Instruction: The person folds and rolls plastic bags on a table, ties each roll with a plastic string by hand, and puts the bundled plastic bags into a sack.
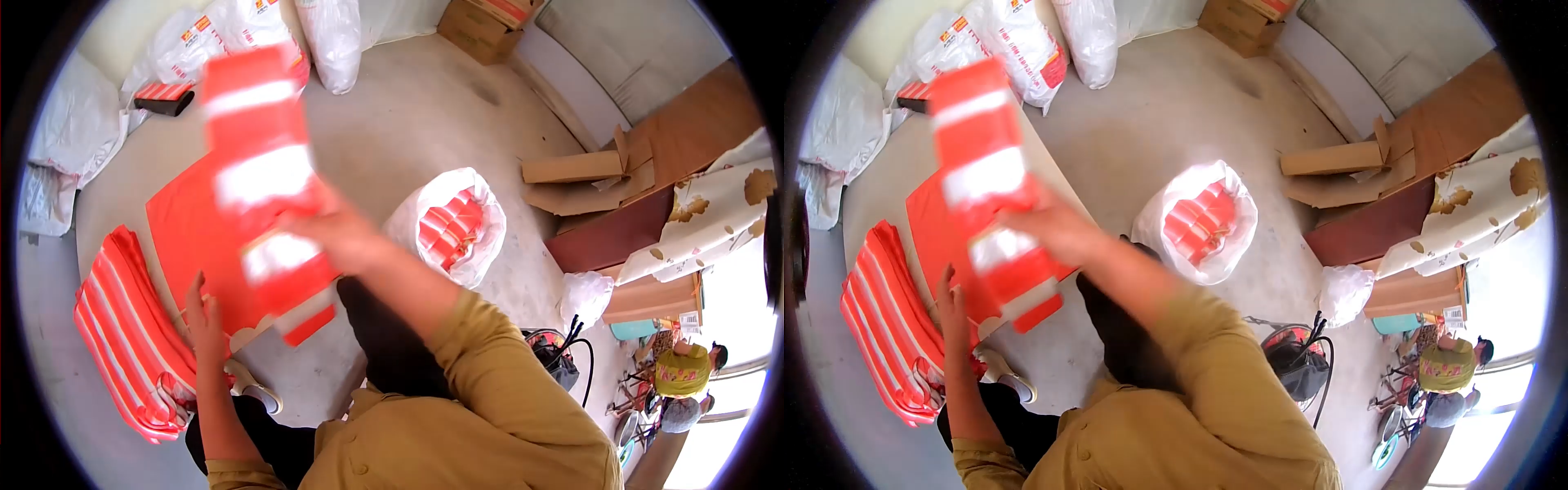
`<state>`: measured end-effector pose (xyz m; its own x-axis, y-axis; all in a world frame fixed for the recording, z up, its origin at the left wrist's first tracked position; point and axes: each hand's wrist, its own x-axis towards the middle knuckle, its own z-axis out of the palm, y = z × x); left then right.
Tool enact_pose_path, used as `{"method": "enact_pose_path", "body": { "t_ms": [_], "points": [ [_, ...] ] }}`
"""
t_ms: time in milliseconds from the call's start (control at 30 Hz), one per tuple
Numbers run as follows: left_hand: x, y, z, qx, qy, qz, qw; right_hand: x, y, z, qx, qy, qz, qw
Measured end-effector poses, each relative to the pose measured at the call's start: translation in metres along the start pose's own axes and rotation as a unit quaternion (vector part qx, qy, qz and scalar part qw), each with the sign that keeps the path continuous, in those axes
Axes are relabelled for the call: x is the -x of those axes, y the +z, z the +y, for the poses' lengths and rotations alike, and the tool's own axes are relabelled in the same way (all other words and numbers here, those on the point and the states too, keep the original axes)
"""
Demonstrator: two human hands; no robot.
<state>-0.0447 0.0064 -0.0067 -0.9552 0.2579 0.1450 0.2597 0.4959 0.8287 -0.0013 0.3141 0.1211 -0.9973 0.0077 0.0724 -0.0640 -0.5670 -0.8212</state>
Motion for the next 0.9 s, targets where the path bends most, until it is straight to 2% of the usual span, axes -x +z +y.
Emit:
{"method": "enact_pose_path", "body": {
  "t_ms": [67, 100, 167, 200, 233, 267, 333, 400, 433, 467, 533, 633, 733, 767, 867, 900],
  "points": [
    [0.006, 0.014, -0.017, -0.210, 0.036, -0.021, 0.977, 0.017, -0.047, -0.050, 0.010, -0.085, 0.014, 0.996],
    [0.009, 0.022, -0.010, -0.259, 0.057, -0.005, 0.964, 0.026, -0.079, -0.065, 0.014, -0.109, 0.038, 0.993],
    [0.016, 0.031, -0.001, -0.328, 0.089, 0.000, 0.941, 0.048, -0.125, -0.096, 0.097, -0.181, 0.105, 0.973],
    [0.017, 0.034, 0.001, -0.361, 0.106, 0.003, 0.927, 0.058, -0.161, -0.100, 0.077, -0.184, 0.103, 0.974],
    [0.019, 0.034, 0.002, -0.349, 0.095, 0.004, 0.932, 0.071, -0.176, -0.101, 0.064, -0.185, 0.178, 0.964],
    [0.019, 0.033, 0.003, -0.338, 0.083, 0.005, 0.937, 0.082, -0.206, -0.096, 0.064, -0.189, 0.199, 0.960],
    [0.019, 0.031, 0.001, -0.331, 0.071, 0.007, 0.941, 0.114, -0.290, -0.060, -0.019, -0.114, 0.236, 0.965],
    [0.018, 0.031, -0.007, -0.336, 0.070, 0.008, 0.939, 0.144, -0.349, 0.011, -0.022, -0.040, 0.498, 0.866],
    [0.018, 0.031, -0.006, -0.334, 0.069, 0.009, 0.940, 0.160, -0.366, 0.045, -0.040, 0.026, 0.511, 0.858],
    [0.018, 0.031, -0.005, -0.333, 0.068, 0.009, 0.941, 0.191, -0.418, 0.108, -0.025, -0.020, 0.487, 0.873],
    [0.019, 0.031, -0.006, -0.331, 0.068, 0.004, 0.941, 0.228, -0.477, 0.182, -0.007, 0.105, 0.548, 0.830],
    [0.018, 0.029, -0.006, -0.331, 0.066, -0.001, 0.941, 0.216, -0.458, 0.183, -0.003, 0.100, 0.566, 0.818],
    [0.018, 0.032, -0.003, -0.327, 0.059, -0.002, 0.943, 0.207, -0.450, 0.171, -0.102, 0.044, 0.557, 0.823],
    [0.018, 0.031, -0.005, -0.326, 0.060, -0.001, 0.943, 0.203, -0.448, 0.171, -0.080, 0.059, 0.569, 0.816],
    [0.019, 0.029, -0.003, -0.331, 0.055, -0.001, 0.942, 0.196, -0.441, 0.188, 0.189, 0.064, 0.614, 0.764],
    [0.019, 0.028, -0.001, -0.333, 0.052, 0.000, 0.942, 0.193, -0.429, 0.180, 0.339, 0.100, 0.606, 0.712]
  ]
}}
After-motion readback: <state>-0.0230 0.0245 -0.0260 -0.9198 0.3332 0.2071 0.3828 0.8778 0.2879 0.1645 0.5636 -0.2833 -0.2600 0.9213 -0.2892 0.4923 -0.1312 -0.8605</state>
